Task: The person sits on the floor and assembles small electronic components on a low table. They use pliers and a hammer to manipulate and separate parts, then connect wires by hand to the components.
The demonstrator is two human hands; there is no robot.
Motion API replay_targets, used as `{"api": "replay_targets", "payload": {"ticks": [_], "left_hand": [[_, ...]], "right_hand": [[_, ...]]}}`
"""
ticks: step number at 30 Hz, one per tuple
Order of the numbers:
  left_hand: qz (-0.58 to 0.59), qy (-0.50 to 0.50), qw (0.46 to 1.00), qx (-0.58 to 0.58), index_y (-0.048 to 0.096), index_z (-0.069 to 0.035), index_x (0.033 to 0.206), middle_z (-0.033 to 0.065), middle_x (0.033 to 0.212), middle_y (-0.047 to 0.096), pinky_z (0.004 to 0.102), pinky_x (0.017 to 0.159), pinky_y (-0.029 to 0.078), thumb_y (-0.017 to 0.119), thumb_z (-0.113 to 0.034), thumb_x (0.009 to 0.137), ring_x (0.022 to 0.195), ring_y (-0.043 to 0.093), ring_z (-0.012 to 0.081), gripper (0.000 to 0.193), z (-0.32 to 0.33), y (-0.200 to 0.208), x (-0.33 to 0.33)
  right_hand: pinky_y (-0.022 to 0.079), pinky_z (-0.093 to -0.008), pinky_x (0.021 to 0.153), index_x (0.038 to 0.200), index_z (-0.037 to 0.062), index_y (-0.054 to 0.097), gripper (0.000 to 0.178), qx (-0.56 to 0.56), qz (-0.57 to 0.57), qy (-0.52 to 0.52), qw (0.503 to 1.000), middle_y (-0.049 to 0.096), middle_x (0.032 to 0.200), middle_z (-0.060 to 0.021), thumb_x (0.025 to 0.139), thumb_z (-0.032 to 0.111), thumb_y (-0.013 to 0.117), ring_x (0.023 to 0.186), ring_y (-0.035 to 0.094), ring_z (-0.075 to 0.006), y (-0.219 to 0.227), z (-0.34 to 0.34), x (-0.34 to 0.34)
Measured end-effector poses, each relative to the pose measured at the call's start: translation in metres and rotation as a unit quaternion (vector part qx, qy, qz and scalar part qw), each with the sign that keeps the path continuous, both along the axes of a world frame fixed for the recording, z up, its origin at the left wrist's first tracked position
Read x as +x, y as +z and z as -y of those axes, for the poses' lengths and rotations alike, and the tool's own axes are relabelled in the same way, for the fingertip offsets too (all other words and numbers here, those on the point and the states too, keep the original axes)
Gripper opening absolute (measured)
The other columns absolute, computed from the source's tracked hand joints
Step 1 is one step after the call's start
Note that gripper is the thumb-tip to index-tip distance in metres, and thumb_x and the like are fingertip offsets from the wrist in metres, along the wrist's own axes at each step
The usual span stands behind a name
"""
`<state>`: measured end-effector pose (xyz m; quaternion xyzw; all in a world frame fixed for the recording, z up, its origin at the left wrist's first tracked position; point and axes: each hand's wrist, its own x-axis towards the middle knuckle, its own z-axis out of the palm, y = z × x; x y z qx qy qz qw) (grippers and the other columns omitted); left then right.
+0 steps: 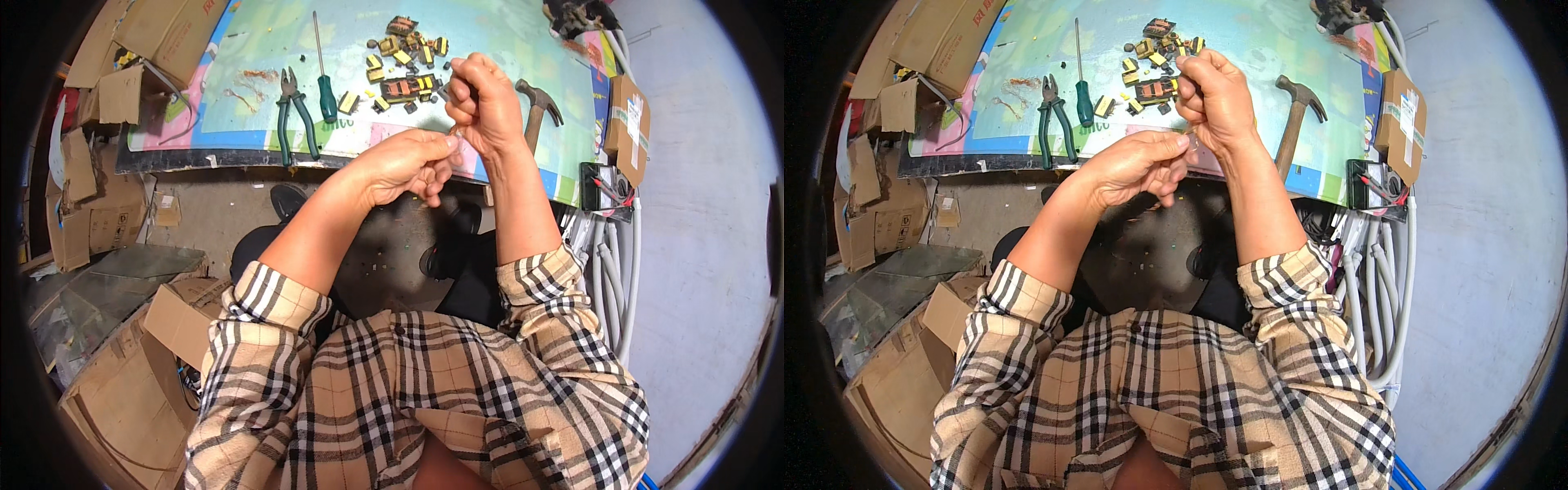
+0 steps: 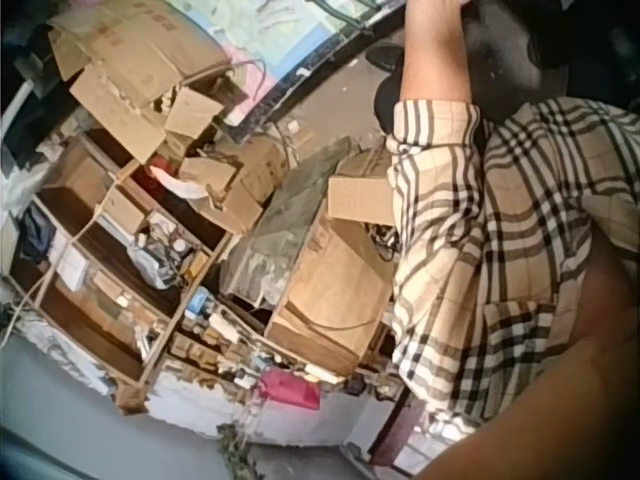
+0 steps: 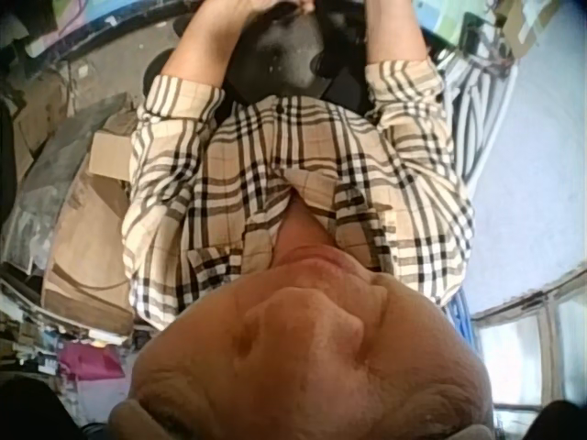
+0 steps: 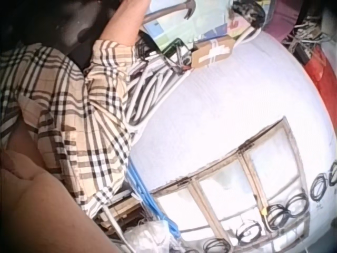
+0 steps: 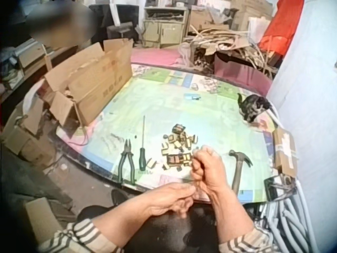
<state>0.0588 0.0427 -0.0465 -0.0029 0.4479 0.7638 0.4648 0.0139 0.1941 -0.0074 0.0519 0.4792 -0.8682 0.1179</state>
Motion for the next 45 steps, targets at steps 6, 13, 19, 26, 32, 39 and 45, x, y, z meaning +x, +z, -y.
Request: {"api": "replay_targets", "payload": {"ticks": [6, 13, 19, 26, 32, 39, 45], "left_hand": [[0.09, 0.116, 0.988, -0.035, 0.055, 0.007, 0.102, 0.0215, 0.096, 0.063, 0.0458, 0.076, 0.058, 0.04, -0.014, 0.097, 0.085, 0.066, 0.0321, 0.027, -0.008, 0.005, 0.0], [0.187, 0.321, 0.92, 0.128, 0.051, 0.011, 0.107, 0.0202, 0.103, 0.062, 0.0392, 0.084, 0.053, 0.039, -0.009, 0.093, 0.093, 0.064, 0.029, 0.027, 0.013, 0.004, -0.029], [0.146, 0.419, 0.885, 0.145, 0.048, -0.002, 0.093, 0.0082, 0.076, 0.051, 0.0321, 0.052, 0.041, 0.045, -0.015, 0.098, 0.061, 0.048, 0.0197, 0.015, 0.045, 0.017, -0.042], [-0.043, 0.503, 0.862, 0.036, 0.047, 0.0, 0.099, 0.0, 0.064, 0.039, 0.0235, 0.041, 0.023, 0.044, -0.012, 0.098, 0.048, 0.031, 0.0075, 0.012, 0.036, 0.046, -0.031], [-0.072, 0.506, 0.859, -0.024, 0.05, 0.0, 0.098, -0.0009, 0.06, 0.038, 0.0235, 0.039, 0.023, 0.045, -0.013, 0.098, 0.044, 0.028, 0.0059, 0.014, 0.029, 0.041, -0.027], [-0.027, 0.492, 0.87, -0.001, 0.048, 0.0, 0.1, -0.0011, 0.06, 0.038, 0.0238, 0.037, 0.022, 0.044, -0.009, 0.094, 0.042, 0.028, 0.0064, 0.012, 0.03, 0.043, -0.027], [0.029, 0.484, 0.874, 0.023, 0.047, 0.001, 0.1, -0.0015, 0.059, 0.034, 0.0263, 0.039, 0.025, 0.045, -0.009, 0.094, 0.044, 0.027, 0.0082, 0.011, 0.036, 0.025, -0.035]], "right_hand": [[0.033, -0.0224, 0.044, 0.062, 0.005, 0.049, 0.028, 0.275, -0.248, -0.105, 0.923, 0.049, 0.054, 0.0024, 0.085, 0.012, 0.065, 0.049, 0.041, -0.004, -0.006, 0.025, 0.019], [0.037, -0.0246, 0.054, 0.066, 0.004, 0.041, 0.028, 0.283, -0.36, -0.103, 0.883, 0.049, 0.065, -0.0015, 0.085, 0.001, 0.061, 0.059, 0.043, -0.0081, -0.031, 0.048, 0.04], [0.048, -0.0333, 0.075, 0.077, 0.0019, 0.056, 0.01, 0.384, -0.527, -0.084, 0.753, 0.059, 0.091, -0.0125, 0.075, 0.003, 0.066, 0.086, 0.058, -0.0301, -0.024, 0.063, 0.052], [0.047, -0.0303, 0.077, 0.107, -0.0002, 0.057, 0.03, 0.235, -0.188, 0.064, 0.951, 0.06, 0.097, -0.0104, 0.1, 0.027, 0.046, 0.086, 0.058, -0.0161, -0.031, 0.058, 0.042], [0.039, -0.0244, 0.053, 0.091, 0.0019, 0.058, 0.032, 0.132, 0.022, 0.304, 0.943, 0.057, 0.074, -0.0054, 0.101, 0.031, 0.046, 0.058, 0.048, -0.0101, -0.023, 0.056, 0.042], [0.038, -0.0295, 0.049, 0.082, 0.0018, 0.057, 0.035, 0.3, -0.075, 0.287, 0.907, 0.055, 0.059, -0.003, 0.1, 0.028, 0.045, 0.05, 0.047, -0.0121, -0.017, 0.052, 0.047], [0.048, -0.0436, 0.067, 0.088, -0.0008, 0.061, 0.028, 0.545, -0.28, 0.184, 0.769, 0.062, 0.078, -0.0184, 0.095, 0.024, 0.05, 0.073, 0.061, -0.0357, -0.027, 0.057, 0.047]]}}
